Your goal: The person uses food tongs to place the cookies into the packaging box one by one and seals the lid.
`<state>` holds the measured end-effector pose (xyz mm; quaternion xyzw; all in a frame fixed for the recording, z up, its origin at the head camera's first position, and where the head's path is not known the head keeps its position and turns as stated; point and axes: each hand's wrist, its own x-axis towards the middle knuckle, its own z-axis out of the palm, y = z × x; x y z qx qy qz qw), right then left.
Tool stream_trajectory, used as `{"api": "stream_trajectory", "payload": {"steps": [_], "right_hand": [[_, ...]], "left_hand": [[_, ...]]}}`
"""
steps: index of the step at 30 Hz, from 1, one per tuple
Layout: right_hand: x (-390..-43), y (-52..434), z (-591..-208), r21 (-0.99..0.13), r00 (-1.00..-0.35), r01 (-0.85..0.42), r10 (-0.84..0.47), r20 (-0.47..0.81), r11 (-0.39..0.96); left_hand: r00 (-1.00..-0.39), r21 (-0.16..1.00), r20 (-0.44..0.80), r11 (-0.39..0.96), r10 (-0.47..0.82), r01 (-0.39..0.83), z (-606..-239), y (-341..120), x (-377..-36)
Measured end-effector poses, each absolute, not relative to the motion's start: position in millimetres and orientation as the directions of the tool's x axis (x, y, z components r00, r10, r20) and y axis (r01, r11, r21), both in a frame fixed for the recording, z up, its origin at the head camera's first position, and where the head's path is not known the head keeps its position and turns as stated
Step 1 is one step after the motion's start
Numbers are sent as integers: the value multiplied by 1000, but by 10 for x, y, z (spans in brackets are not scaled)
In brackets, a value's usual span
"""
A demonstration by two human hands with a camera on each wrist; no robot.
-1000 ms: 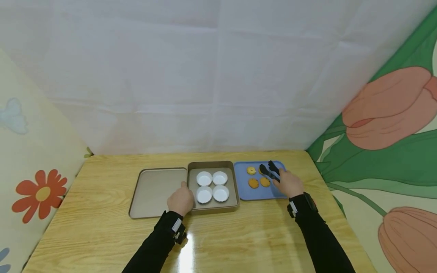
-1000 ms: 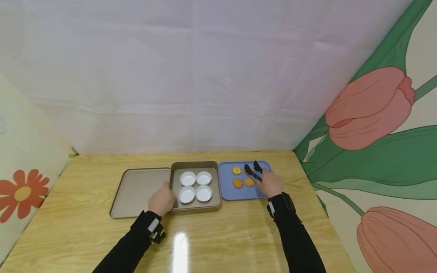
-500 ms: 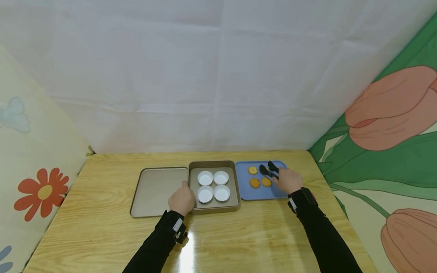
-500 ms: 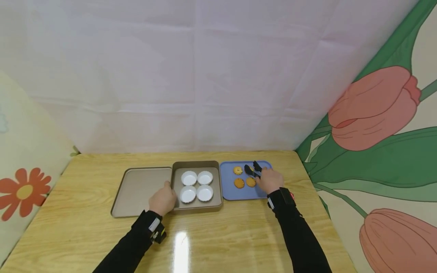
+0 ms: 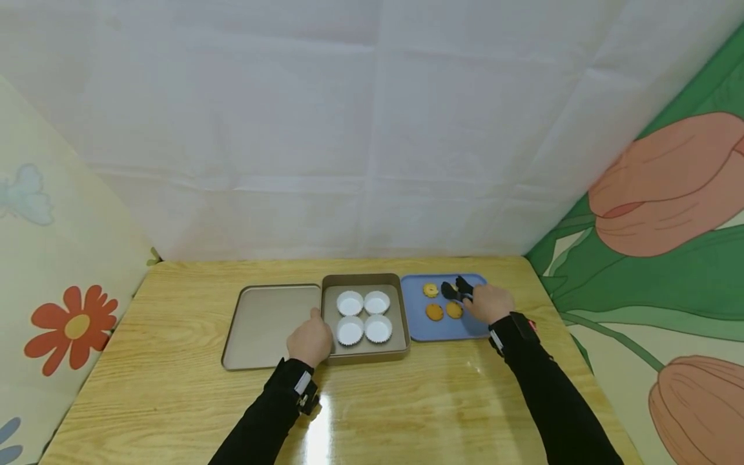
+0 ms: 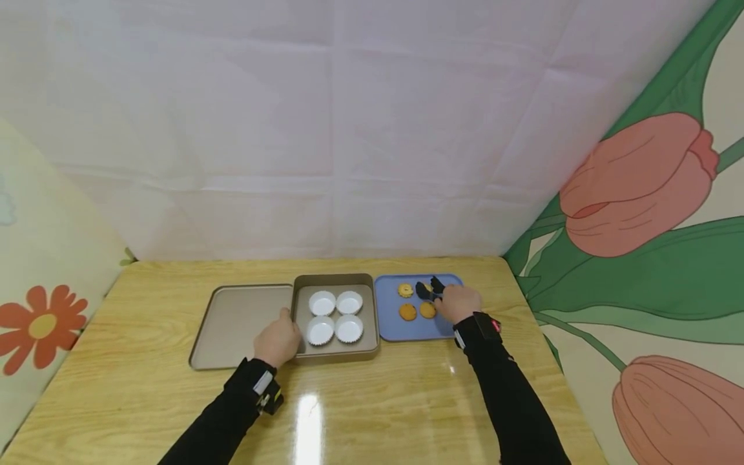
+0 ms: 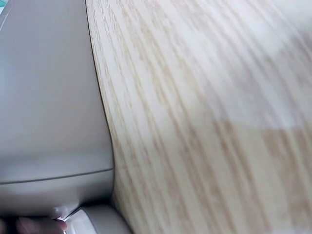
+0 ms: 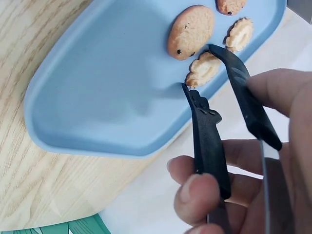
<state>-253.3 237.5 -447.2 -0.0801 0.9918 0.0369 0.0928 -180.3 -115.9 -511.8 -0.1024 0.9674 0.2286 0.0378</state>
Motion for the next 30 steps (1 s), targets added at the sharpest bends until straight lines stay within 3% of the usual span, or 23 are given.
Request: {"api": "stream_trajectory", "payload": {"steps": [15, 30], "right_hand": [[-2530, 2444, -4474, -37, -956, -288, -289, -41, 957], [-2555, 2486, -4442, -65, -956, -278, -282, -76, 958]], "left_hand": [[-976, 440, -121, 871, -181, -216, -5132, -1154, -1802], [-975, 441, -119, 869, -189, -223, -5136, -1161, -1804]]}}
